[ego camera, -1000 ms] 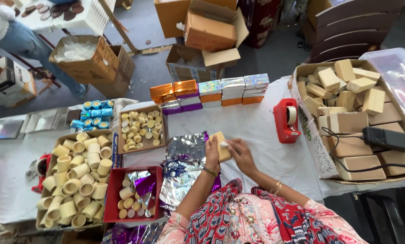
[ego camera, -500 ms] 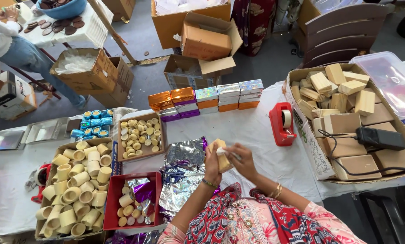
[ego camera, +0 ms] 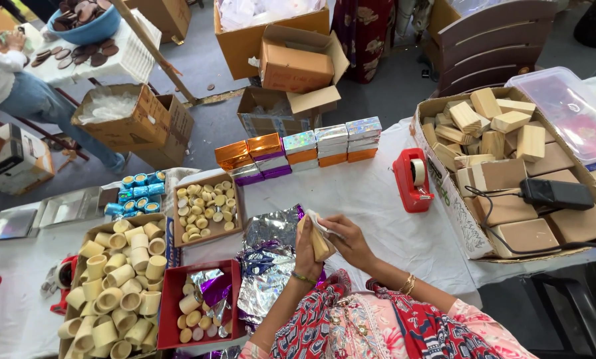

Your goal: The person picks up a small rectangular wooden block from a box and wipes it thoroughly with a white cloth. They rotate the block to clean all sides and edges, then place it back into the box. The workspace is filled with various craft supplies, including wooden cups and colorful boxes.

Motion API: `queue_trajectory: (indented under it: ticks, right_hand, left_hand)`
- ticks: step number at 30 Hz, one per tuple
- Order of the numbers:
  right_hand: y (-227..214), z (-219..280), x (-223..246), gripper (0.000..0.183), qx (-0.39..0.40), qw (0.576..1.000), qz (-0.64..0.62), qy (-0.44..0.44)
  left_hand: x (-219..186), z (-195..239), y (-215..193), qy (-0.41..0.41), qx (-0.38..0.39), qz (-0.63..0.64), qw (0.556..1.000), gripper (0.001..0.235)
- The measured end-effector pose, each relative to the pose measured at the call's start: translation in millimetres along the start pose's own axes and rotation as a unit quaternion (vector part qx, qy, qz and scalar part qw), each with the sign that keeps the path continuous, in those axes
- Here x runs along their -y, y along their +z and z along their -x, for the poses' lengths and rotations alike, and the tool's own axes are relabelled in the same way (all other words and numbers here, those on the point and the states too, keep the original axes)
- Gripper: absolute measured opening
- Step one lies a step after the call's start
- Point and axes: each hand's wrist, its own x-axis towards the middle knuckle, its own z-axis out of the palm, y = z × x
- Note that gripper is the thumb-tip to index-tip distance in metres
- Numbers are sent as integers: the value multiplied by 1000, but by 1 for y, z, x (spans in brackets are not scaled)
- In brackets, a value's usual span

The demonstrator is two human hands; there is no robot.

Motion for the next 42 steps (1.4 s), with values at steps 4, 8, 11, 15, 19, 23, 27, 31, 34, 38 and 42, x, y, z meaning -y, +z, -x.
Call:
queue_trajectory:
  ticks: [4, 8, 11, 15, 19, 23, 27, 31, 34, 38, 42]
  right_hand:
    - [-6, 6, -18, 35, -10, 997, 57, 60]
    - [-10, 0, 4, 36, -14, 996, 58, 72]
    - [-10, 0, 3, 31, -3, 995, 71, 75]
    - [-3, 0, -2, 24, 13, 996, 83, 44]
    - [-3, -20, 5, 34, -17, 988, 112, 108]
    - [-6, -26, 5, 32, -27, 994, 63, 81]
    - [-3, -14, -3, 30, -36, 995, 57, 70]
    - [-1, -9, -11, 29, -28, 995, 45, 80]
    - [-2, -14, -18, 29, -26, 994, 44, 99]
    - [-5, -12, -21, 27, -20, 990, 77, 120]
    - [-21, -29, -57, 18, -53, 980, 189, -42]
  left_hand:
    - [8, -5, -14, -18, 15, -13, 1000, 42]
    - [6, -7, -9, -11, 47, -41, 998, 42]
    - [4, -13, -11, -8, 48, -54, 997, 41]
    - [3, -21, -17, 24, 47, -20, 998, 39]
    - [2, -13, -6, 29, 47, -24, 998, 39]
    - [8, -17, -12, -8, 80, -26, 996, 39]
    - [11, -17, -16, 1, 95, -45, 994, 37]
    - [11, -12, -14, 3, 75, -39, 996, 37]
    - [2, -14, -1, -20, 40, -54, 998, 37]
    - [5, -30, 1, -18, 17, -39, 999, 46]
    - [4, -38, 19, -33, 4, -18, 999, 54]
